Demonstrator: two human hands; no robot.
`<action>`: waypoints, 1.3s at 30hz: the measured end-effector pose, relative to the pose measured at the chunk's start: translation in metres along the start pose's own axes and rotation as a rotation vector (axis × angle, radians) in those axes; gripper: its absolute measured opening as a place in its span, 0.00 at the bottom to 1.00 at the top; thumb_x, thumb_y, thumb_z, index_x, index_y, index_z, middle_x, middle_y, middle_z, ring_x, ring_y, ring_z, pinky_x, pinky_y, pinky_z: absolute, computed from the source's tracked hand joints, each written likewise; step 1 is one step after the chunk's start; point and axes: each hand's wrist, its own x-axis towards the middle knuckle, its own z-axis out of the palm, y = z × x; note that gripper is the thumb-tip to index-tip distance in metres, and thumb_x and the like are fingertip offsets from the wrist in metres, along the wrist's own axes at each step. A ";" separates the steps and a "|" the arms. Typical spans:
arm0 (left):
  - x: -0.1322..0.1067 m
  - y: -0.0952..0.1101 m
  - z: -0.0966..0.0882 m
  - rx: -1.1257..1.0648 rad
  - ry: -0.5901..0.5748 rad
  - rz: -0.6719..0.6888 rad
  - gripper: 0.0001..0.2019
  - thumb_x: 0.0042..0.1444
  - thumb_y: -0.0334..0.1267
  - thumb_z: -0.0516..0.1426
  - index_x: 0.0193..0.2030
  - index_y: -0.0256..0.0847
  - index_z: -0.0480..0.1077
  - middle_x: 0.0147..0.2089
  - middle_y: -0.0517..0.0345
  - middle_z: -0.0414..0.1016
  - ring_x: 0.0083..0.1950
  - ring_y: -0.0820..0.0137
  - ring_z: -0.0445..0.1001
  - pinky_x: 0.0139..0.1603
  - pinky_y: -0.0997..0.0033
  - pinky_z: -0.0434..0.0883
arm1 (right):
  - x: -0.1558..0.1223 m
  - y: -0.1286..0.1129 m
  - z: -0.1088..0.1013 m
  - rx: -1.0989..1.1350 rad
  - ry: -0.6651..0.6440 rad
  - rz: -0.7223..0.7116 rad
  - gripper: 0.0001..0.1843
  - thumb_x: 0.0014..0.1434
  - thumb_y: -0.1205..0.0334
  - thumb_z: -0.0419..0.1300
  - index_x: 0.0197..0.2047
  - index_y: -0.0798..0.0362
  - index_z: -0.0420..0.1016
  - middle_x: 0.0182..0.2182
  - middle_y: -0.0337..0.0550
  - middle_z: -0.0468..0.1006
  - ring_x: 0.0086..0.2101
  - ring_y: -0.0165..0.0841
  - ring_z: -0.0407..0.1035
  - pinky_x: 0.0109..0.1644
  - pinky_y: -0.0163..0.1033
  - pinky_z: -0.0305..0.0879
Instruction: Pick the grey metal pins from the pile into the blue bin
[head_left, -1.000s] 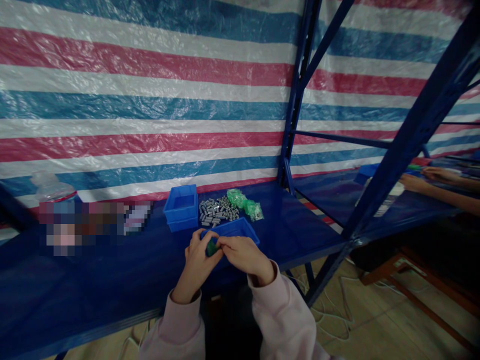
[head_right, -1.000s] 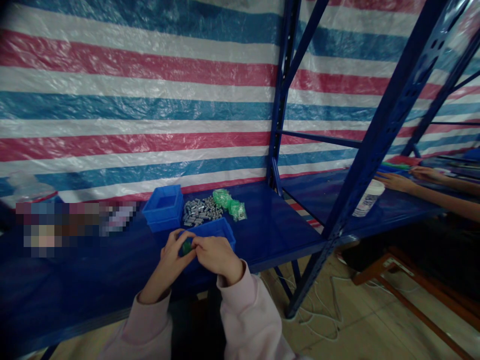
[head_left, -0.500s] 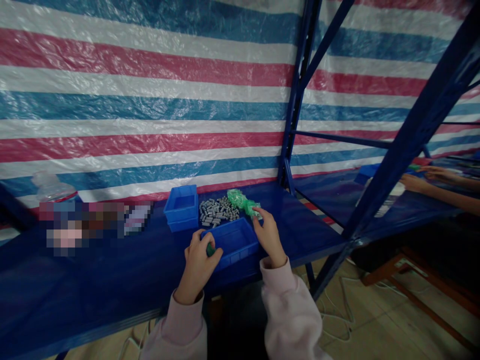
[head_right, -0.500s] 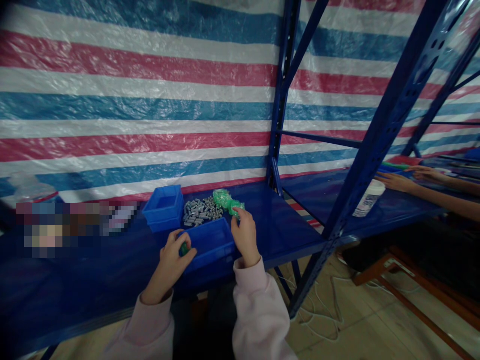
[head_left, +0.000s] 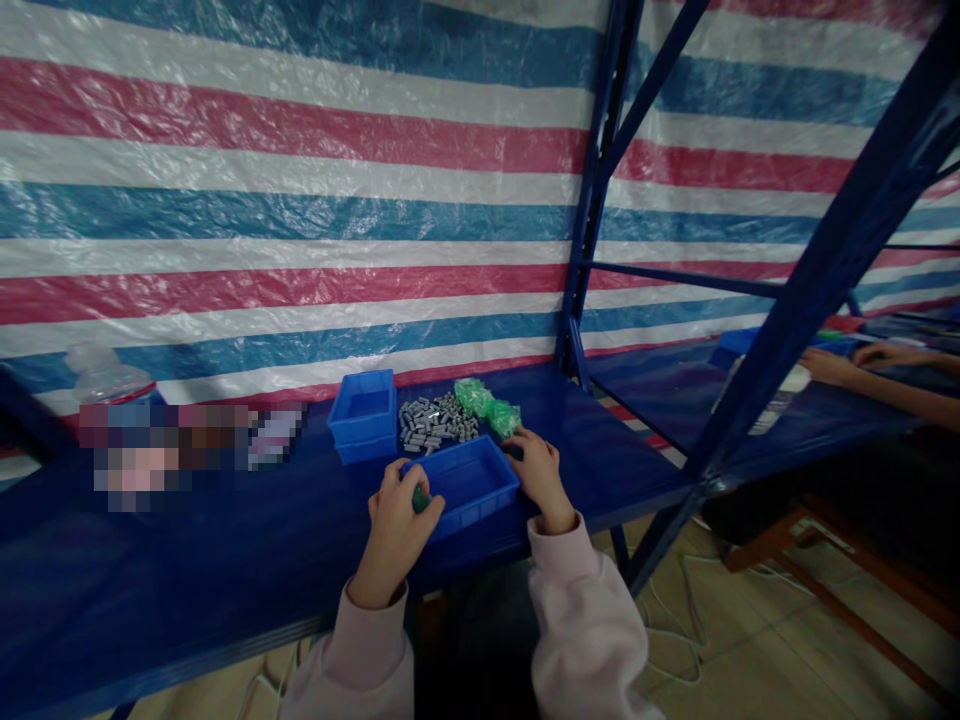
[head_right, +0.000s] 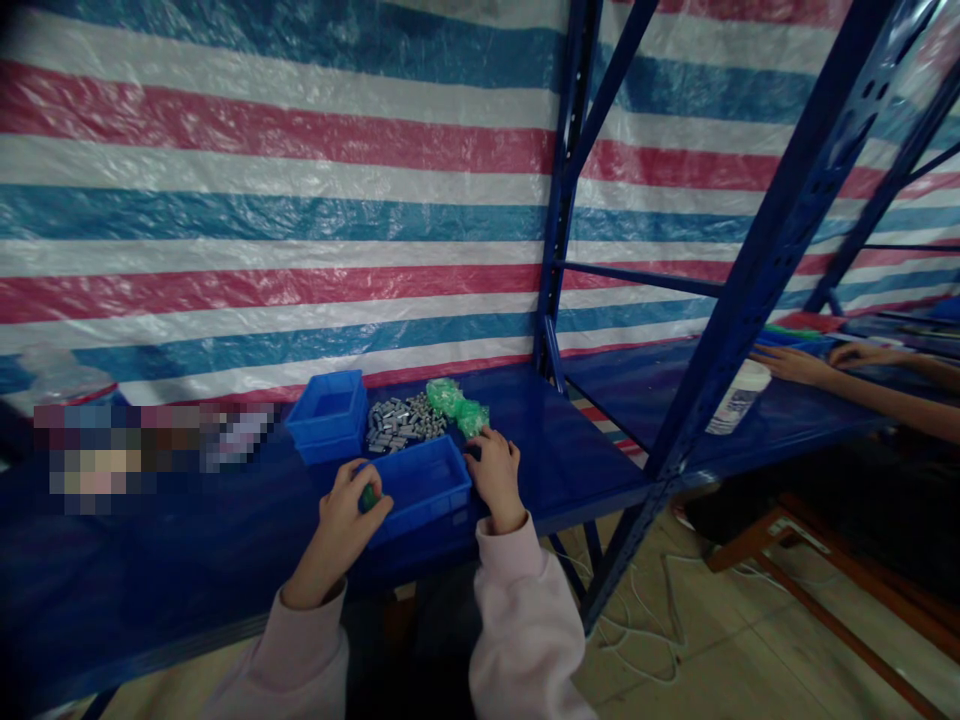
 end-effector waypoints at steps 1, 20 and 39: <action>0.000 0.000 0.000 -0.001 -0.002 0.000 0.03 0.51 0.35 0.51 0.28 0.42 0.59 0.52 0.53 0.60 0.60 0.60 0.58 0.53 0.50 0.57 | 0.000 0.000 -0.001 0.003 0.021 0.005 0.11 0.56 0.63 0.55 0.41 0.48 0.75 0.54 0.44 0.69 0.55 0.39 0.60 0.56 0.48 0.48; 0.000 0.001 -0.001 0.009 -0.007 0.000 0.03 0.51 0.35 0.51 0.28 0.42 0.59 0.51 0.53 0.61 0.59 0.59 0.59 0.53 0.51 0.57 | 0.005 0.002 -0.009 0.367 0.385 0.187 0.23 0.53 0.66 0.54 0.53 0.63 0.68 0.39 0.54 0.77 0.40 0.39 0.72 0.46 0.40 0.64; -0.001 0.001 -0.001 0.049 -0.025 0.032 0.04 0.53 0.38 0.50 0.36 0.43 0.61 0.52 0.52 0.59 0.55 0.60 0.62 0.50 0.54 0.60 | -0.037 -0.099 0.008 0.178 -0.187 -0.077 0.16 0.52 0.68 0.58 0.46 0.54 0.66 0.31 0.46 0.77 0.33 0.36 0.73 0.33 0.35 0.62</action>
